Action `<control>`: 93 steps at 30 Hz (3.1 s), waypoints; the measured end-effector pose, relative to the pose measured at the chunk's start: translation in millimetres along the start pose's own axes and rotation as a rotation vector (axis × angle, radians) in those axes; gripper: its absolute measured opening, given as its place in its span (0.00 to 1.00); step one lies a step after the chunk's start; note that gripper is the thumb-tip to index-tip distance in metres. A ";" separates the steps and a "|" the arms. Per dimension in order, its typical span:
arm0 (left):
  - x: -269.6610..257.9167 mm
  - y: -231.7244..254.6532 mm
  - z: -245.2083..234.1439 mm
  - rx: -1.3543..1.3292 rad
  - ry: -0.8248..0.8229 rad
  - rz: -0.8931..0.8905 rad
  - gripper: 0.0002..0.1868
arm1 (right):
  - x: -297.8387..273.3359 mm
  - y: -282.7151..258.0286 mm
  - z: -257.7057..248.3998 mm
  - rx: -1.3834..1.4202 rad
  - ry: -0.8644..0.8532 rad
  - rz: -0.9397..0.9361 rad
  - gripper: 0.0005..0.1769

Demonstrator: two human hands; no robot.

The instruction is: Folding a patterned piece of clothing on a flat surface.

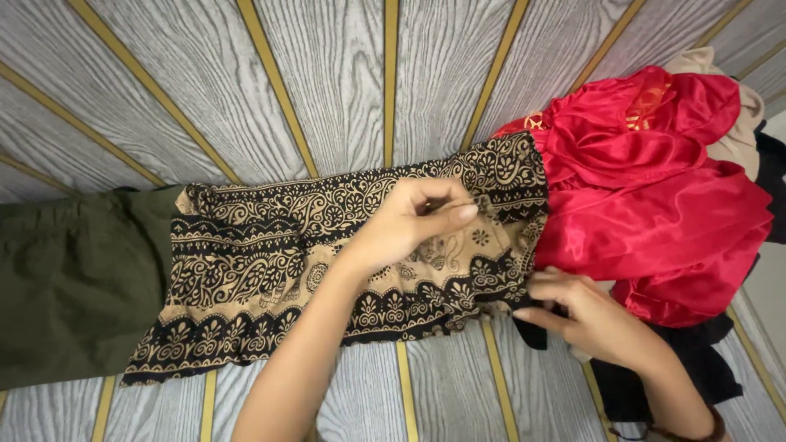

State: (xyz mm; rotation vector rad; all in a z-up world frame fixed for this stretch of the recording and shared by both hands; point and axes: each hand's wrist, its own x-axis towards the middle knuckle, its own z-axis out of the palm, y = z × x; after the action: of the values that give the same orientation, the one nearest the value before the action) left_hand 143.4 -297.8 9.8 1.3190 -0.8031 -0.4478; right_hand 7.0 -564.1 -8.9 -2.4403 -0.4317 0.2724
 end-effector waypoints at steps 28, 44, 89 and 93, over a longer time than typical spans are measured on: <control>51.0 -23.8 92.5 1.092 -0.117 0.374 0.17 | -41.5 -27.0 21.0 -0.225 0.383 -0.132 0.12; 74.2 -25.0 86.3 0.936 0.030 0.532 0.05 | -53.4 -38.7 1.0 -0.354 0.503 -0.075 0.10; -3.1 -7.8 74.3 0.378 -0.588 -0.002 0.10 | -24.6 -10.9 10.8 -0.085 0.594 0.177 0.18; -6.0 -6.3 79.8 0.373 -0.637 -0.058 0.10 | -25.3 -6.1 11.2 -0.171 0.615 0.093 0.11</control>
State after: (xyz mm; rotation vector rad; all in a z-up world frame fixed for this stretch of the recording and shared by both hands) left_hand 81.6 -349.0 5.6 1.5654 -1.4307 -0.8136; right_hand -21.2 -562.7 -11.5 -2.5496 -0.0698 -0.4898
